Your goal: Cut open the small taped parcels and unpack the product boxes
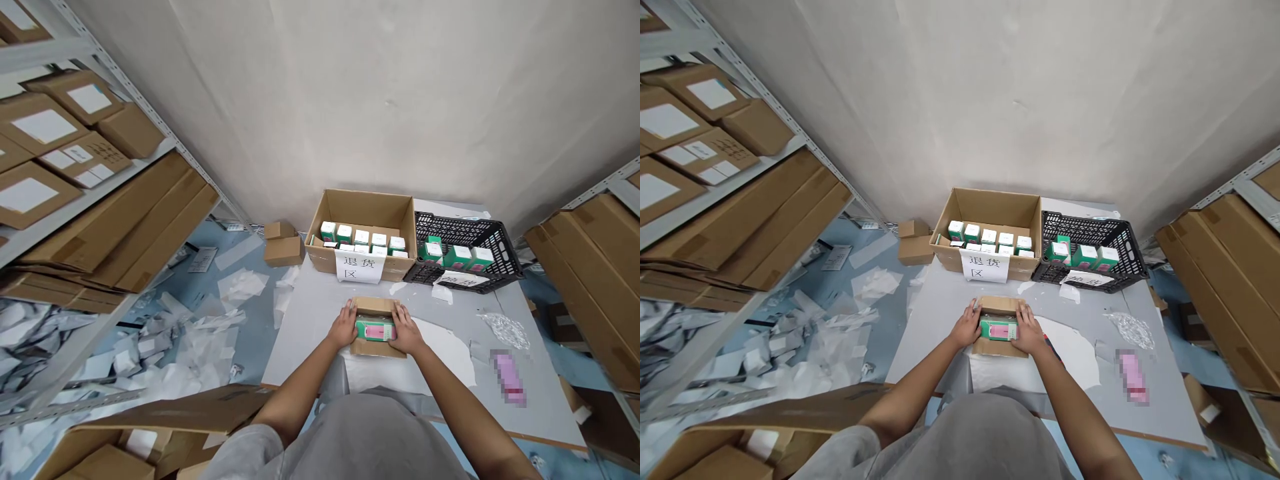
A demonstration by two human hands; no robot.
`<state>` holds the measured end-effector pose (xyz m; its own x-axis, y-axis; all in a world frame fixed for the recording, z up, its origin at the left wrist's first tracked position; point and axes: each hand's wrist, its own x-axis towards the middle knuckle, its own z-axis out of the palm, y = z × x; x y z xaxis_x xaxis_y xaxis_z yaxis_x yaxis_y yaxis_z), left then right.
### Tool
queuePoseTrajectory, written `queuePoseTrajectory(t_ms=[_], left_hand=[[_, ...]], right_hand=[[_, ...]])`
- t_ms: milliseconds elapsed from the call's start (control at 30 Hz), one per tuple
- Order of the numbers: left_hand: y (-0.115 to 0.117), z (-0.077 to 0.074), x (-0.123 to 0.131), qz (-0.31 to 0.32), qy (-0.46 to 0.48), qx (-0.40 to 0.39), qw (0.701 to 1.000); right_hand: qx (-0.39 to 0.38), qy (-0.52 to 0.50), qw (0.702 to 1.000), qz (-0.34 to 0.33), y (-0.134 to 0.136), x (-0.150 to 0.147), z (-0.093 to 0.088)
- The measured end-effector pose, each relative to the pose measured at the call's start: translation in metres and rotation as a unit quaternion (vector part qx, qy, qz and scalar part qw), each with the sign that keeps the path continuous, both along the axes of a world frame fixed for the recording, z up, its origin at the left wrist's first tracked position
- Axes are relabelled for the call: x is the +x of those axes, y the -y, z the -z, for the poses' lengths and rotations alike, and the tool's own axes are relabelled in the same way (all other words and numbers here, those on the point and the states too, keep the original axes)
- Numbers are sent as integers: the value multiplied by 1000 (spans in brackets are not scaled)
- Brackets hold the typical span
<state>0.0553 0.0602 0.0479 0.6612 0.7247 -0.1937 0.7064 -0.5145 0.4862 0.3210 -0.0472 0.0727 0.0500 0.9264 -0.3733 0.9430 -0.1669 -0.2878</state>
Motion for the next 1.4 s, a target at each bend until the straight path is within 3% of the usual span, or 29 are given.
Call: queuePoseTrajectory(t_ms=[100,233,400,500,667,800,967,1233,1400], left_hand=[[-10,4,-6,78,15,-2,997],[-20,12,-14,143,5,-21,989],[-19,15,-9,114,-44,-19,992],[-18,11,-7,130,-71,-13,989],[-18,4,-10,140,-69,-18,988],[-14,1,-10,111,-60,-25,992],[-6,2,-4,83,-68,-8,994],[1,-1,-8,38,-40,-35,998],[0,2,-5,34,-41,-32,998]], right_hand=[[-29,-41,996,-68,-6,15,2],[-28,-21,996,-80,-6,16,6],[-12,19,998,-58,2,0,2],[-6,19,998,-52,3,-10,-8],[61,-36,994,-84,-16,-32,-23],[-15,-60,988,-139,-47,-52,-14],[-69,-12,980,-186,-70,-70,4],[-61,-1,977,-205,-70,-77,10],[-59,36,987,-146,-65,-86,7]])
